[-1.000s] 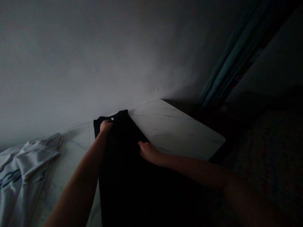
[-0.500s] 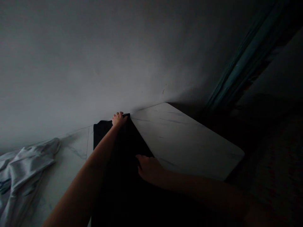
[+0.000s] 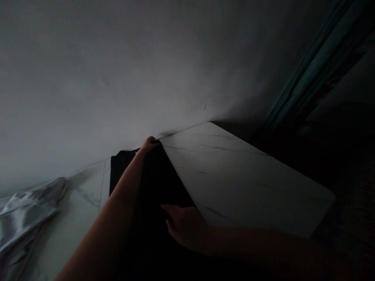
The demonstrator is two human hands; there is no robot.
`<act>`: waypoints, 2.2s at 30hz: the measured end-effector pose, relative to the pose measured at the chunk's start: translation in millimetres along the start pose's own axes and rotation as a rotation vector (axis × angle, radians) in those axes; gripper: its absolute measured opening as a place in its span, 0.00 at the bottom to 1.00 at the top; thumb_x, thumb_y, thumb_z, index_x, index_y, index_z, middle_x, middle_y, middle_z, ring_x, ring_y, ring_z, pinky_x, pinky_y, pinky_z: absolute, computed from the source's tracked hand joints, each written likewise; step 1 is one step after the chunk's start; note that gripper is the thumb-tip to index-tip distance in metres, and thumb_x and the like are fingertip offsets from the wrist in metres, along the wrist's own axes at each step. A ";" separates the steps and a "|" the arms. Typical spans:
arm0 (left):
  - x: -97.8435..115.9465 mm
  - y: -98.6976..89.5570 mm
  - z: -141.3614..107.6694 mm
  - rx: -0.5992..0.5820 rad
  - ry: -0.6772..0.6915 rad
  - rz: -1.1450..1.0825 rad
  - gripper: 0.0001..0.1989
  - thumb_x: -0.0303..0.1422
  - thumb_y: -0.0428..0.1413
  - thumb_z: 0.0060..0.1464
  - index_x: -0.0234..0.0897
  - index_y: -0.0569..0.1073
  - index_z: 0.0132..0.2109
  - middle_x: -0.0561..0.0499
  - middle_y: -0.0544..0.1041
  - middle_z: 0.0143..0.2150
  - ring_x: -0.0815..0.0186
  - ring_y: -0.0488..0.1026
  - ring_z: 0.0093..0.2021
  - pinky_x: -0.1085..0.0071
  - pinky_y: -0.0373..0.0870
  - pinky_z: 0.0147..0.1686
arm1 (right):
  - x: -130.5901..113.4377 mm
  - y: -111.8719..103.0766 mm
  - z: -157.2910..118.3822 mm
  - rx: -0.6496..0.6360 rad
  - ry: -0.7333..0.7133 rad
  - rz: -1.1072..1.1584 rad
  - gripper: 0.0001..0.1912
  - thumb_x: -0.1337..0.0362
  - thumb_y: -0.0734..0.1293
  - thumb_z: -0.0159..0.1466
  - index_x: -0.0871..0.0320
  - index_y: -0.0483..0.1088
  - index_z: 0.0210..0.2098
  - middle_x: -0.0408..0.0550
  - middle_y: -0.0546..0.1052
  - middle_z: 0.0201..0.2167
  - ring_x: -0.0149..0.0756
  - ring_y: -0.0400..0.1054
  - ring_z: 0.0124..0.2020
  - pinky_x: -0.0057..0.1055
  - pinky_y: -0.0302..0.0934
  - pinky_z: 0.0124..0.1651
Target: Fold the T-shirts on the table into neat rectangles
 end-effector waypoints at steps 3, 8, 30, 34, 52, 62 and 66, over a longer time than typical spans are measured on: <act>3.2 13.7 -4.6 0.039 0.013 0.058 0.15 0.37 0.56 0.59 0.38 0.71 0.51 0.43 0.77 0.51 0.58 0.74 0.51 0.66 0.70 0.48 | 1.8 7.4 -1.7 0.025 -0.079 -0.029 0.24 0.66 0.63 0.67 0.56 0.66 0.62 0.52 0.80 0.47 0.41 0.77 0.40 0.33 0.68 0.39; 18.1 16.6 -13.3 0.067 -0.016 0.183 0.16 0.33 0.51 0.64 0.37 0.69 0.57 0.36 0.75 0.56 0.51 0.72 0.58 0.57 0.66 0.56 | -1.0 4.8 -6.8 0.000 -0.079 -0.031 0.22 0.66 0.63 0.67 0.58 0.67 0.61 0.54 0.80 0.47 0.40 0.77 0.40 0.33 0.68 0.40; -10.0 1.2 -91.8 0.216 -0.168 0.267 0.14 0.35 0.48 0.65 0.36 0.71 0.52 0.39 0.79 0.52 0.52 0.75 0.54 0.59 0.67 0.51 | 76.3 -28.0 268.1 0.221 0.164 -0.307 0.28 0.69 0.51 0.71 0.67 0.56 0.70 0.59 0.56 0.71 0.46 0.52 0.70 0.44 0.48 0.69; -10.9 -5.1 -92.7 0.249 -0.190 0.238 0.12 0.35 0.48 0.64 0.38 0.73 0.49 0.40 0.81 0.47 0.51 0.75 0.52 0.57 0.64 0.50 | 82.9 -27.9 272.1 0.221 0.199 -0.288 0.29 0.64 0.50 0.73 0.64 0.52 0.71 0.55 0.53 0.73 0.46 0.47 0.72 0.45 0.42 0.71; -56.4 -46.0 -124.6 -0.106 -0.176 -0.289 0.17 0.47 0.62 0.50 0.36 0.77 0.32 0.48 0.77 0.27 0.60 0.75 0.29 0.69 0.67 0.26 | 56.3 -37.4 251.1 0.220 0.203 -0.288 0.28 0.73 0.49 0.71 0.68 0.58 0.68 0.58 0.51 0.73 0.42 0.47 0.72 0.40 0.41 0.72; -38.6 -51.1 -140.9 0.061 -0.303 0.138 0.14 0.36 0.61 0.51 0.36 0.76 0.45 0.40 0.79 0.41 0.49 0.76 0.46 0.61 0.72 0.40 | 41.3 -5.1 127.4 0.083 -0.050 -0.199 0.29 0.59 0.54 0.74 0.68 0.56 0.70 0.60 0.54 0.72 0.43 0.47 0.73 0.41 0.43 0.73; 2.1 -45.6 -169.5 0.246 -0.075 0.306 0.21 0.36 0.56 0.58 0.37 0.71 0.58 0.35 0.71 0.60 0.43 0.64 0.62 0.49 0.63 0.58 | 31.5 -1.9 75.0 0.068 -0.091 -0.176 0.30 0.57 0.56 0.73 0.68 0.55 0.70 0.61 0.53 0.72 0.45 0.47 0.73 0.44 0.44 0.73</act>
Point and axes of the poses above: each hand's wrist, its own z-axis towards the middle knuckle, its own y-axis out of the palm, x = y × z, the point moved 1 cm from there along z, towards the middle knuckle
